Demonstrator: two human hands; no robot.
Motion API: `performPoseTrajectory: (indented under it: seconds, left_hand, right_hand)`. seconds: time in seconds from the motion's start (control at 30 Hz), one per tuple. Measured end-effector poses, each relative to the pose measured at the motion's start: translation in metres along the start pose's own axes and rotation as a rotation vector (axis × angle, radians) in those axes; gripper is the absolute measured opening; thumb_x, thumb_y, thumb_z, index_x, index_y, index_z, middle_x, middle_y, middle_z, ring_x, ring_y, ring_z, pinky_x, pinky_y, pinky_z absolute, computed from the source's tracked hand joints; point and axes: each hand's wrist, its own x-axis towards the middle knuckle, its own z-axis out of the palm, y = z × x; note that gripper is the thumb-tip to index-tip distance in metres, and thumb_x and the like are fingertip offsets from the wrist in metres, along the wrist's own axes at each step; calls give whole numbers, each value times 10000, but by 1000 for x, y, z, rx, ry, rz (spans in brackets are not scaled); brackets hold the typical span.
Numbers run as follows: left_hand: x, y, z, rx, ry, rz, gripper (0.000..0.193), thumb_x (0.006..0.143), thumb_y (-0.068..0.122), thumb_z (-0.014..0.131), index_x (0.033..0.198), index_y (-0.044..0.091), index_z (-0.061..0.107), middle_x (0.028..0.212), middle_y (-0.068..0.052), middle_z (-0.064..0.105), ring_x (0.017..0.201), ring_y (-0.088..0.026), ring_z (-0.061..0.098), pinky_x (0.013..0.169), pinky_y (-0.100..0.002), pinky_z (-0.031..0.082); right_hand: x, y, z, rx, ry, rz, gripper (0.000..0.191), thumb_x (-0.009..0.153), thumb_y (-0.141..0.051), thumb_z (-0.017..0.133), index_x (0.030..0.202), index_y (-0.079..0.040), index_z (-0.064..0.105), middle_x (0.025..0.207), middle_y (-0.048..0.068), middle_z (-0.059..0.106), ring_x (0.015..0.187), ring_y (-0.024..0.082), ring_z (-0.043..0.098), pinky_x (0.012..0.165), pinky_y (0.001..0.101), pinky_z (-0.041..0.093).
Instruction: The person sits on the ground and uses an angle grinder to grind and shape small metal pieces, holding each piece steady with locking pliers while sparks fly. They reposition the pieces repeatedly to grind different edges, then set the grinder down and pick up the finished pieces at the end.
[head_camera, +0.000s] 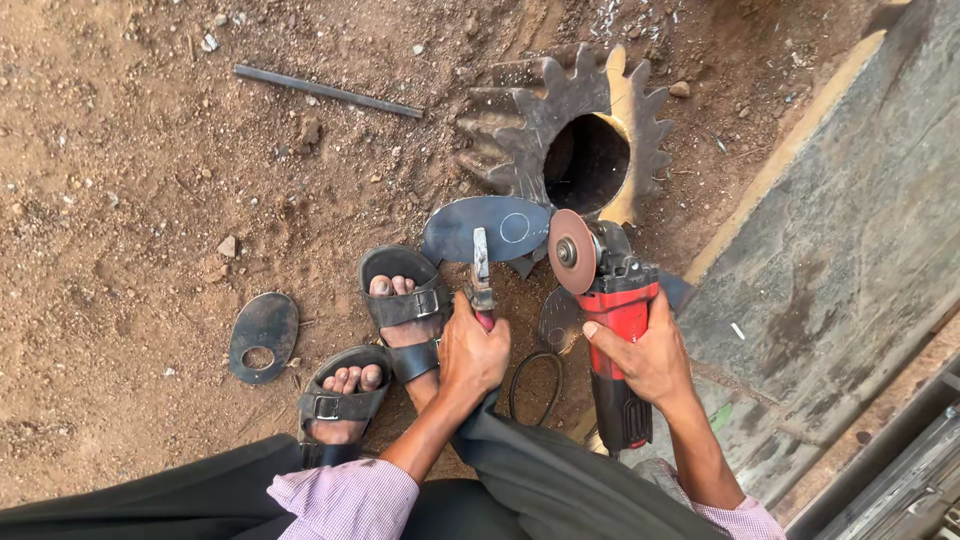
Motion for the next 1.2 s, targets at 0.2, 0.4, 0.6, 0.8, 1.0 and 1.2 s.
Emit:
performPoseTrajectory:
  seconds: [0.2, 0.4, 0.6, 0.8, 1.0, 1.2]
  left_hand:
    - [0, 0, -2, -1, -10, -11, 334, 806, 253, 642, 992, 15, 501, 803, -206, 665, 802, -438, 671, 769, -553, 509]
    - [-1, 1, -6, 6, -27, -19, 312, 823, 257, 627, 978, 19, 499, 820, -205, 656, 810, -427, 664, 784, -547, 503]
    - [-1, 4, -12, 6, -46, -24, 315, 808, 247, 621, 974, 9, 500, 817, -207, 658, 806, -421, 668, 791, -545, 506]
    - [-2, 9, -19, 3, -64, -36, 342, 813, 251, 615, 1005, -7, 497, 824, -237, 666, 828, -449, 667, 814, -558, 503]
    - [-3, 10, -24, 25, -60, -17, 355, 819, 250, 612, 1027, -9, 488, 859, -259, 659, 857, -469, 659, 829, -570, 497]
    - [-3, 11, -31, 34, -68, -28, 356, 810, 260, 618, 1016, -7, 504, 895, -262, 670, 904, -469, 656, 855, -575, 488]
  right_hand:
    - [-1, -2, 2, -12, 4, 2, 752, 724, -391, 842, 1300, -35, 516, 1075, 148, 737, 967, 272, 728, 875, 399, 543]
    - [-3, -6, 4, -34, -7, 66, 772, 721, -411, 831, 1318, -44, 508, 1034, 148, 758, 947, 274, 746, 860, 399, 551]
    - [-4, -10, 5, -22, 6, 20, 778, 732, -431, 825, 1320, -38, 502, 1044, 153, 752, 955, 290, 742, 860, 410, 545]
    - [-3, -13, 5, -77, 9, 60, 785, 720, -451, 824, 1318, -58, 502, 1022, 159, 757, 949, 308, 744, 858, 427, 544]
    - [-3, -18, 4, -86, 13, 49, 767, 721, -445, 824, 1308, -63, 513, 1037, 157, 755, 960, 319, 742, 866, 435, 541]
    - [-1, -24, 3, -85, 12, 33, 760, 717, -421, 828, 1304, -55, 514, 1047, 161, 752, 968, 313, 741, 867, 429, 541]
